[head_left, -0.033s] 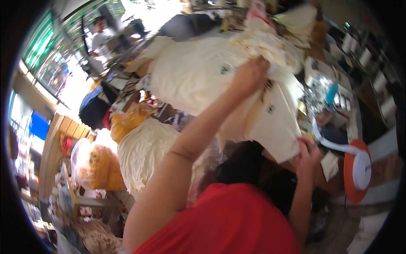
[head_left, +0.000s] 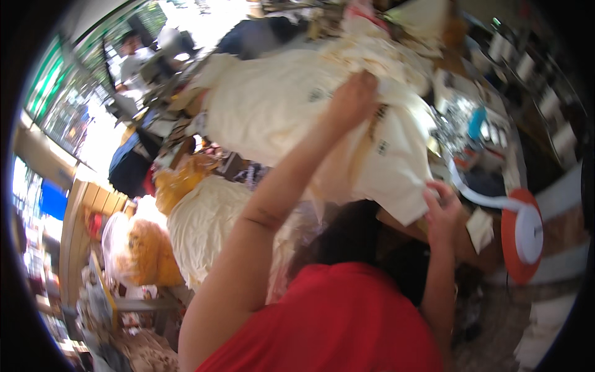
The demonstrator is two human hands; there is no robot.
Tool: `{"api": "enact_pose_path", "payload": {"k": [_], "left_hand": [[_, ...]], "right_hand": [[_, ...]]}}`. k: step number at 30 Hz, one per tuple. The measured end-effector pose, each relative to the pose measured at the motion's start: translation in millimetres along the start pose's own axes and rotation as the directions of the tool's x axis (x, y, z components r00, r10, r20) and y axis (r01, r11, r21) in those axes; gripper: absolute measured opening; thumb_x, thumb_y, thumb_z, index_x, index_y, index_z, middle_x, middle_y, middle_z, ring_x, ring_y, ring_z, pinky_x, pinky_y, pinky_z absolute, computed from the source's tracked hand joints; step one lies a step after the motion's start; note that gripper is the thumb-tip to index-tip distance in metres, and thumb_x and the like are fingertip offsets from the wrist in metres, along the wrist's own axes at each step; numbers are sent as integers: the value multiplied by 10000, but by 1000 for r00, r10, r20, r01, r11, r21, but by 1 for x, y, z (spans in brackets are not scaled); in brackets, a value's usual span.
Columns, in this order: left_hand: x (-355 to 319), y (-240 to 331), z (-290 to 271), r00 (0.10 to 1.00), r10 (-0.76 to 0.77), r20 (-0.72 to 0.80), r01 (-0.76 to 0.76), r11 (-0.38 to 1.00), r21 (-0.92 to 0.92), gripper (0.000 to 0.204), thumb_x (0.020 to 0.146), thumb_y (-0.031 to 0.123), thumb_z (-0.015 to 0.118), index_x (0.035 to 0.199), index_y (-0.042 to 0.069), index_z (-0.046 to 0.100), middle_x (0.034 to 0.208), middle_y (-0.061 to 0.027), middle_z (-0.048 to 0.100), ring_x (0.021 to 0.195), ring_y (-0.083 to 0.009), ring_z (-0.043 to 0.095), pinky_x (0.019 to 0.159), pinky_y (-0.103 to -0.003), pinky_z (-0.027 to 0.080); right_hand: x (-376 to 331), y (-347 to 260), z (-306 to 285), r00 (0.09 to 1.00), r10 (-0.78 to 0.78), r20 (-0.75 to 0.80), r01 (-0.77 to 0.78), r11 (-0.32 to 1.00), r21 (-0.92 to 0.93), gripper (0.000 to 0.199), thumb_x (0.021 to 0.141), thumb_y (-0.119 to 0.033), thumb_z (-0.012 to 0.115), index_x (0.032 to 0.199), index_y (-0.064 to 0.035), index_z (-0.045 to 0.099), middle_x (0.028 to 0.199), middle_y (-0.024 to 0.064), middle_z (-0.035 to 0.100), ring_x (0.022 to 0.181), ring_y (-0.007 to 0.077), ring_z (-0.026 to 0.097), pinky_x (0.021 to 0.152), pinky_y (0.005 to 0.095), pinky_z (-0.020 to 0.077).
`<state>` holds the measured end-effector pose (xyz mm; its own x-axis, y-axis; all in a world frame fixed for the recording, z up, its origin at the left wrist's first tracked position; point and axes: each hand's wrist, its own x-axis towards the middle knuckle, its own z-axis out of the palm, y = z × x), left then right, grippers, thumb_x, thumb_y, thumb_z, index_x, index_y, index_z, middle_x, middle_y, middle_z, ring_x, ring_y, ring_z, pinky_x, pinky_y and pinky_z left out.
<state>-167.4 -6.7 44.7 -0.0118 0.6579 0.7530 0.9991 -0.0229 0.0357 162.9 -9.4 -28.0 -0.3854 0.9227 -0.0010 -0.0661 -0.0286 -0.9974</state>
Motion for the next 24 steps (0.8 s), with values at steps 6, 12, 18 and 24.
{"api": "enact_pose_path", "payload": {"k": [6,12,18,24], "left_hand": [[10,50,21,989,76,127,3,845,-535,336,862,232,732,1056,-37,681,1223,-172,683,1227,-345,586,1063,-451,453],[-2,96,26,808,530,258,20,412,-911,27,836,3,677,817,5,695,1083,-76,737,1180,-305,640,1198,-572,259],[15,84,33,838,415,355,150,450,-880,106,856,28,708,775,18,642,818,-24,619,769,-124,558,892,-363,459],[40,94,59,887,206,414,161,702,-694,497,761,252,864,664,9,441,665,-33,346,665,-114,332,581,-329,312]], "right_hand": [[20,-7,27,967,-248,-51,242,965,-107,312,925,-37,699,1221,-25,601,839,47,713,648,62,544,590,248,446],[3,-33,19,927,-374,-38,336,870,-360,149,947,-128,690,1058,-30,699,711,-15,656,573,60,500,532,253,406],[10,-28,12,969,80,-236,-38,984,174,162,939,-146,718,1036,-19,688,678,-35,602,517,29,436,478,209,320],[52,0,20,972,151,-179,-12,795,606,135,935,-119,719,957,-12,639,733,-12,585,472,61,416,464,240,341]]}}
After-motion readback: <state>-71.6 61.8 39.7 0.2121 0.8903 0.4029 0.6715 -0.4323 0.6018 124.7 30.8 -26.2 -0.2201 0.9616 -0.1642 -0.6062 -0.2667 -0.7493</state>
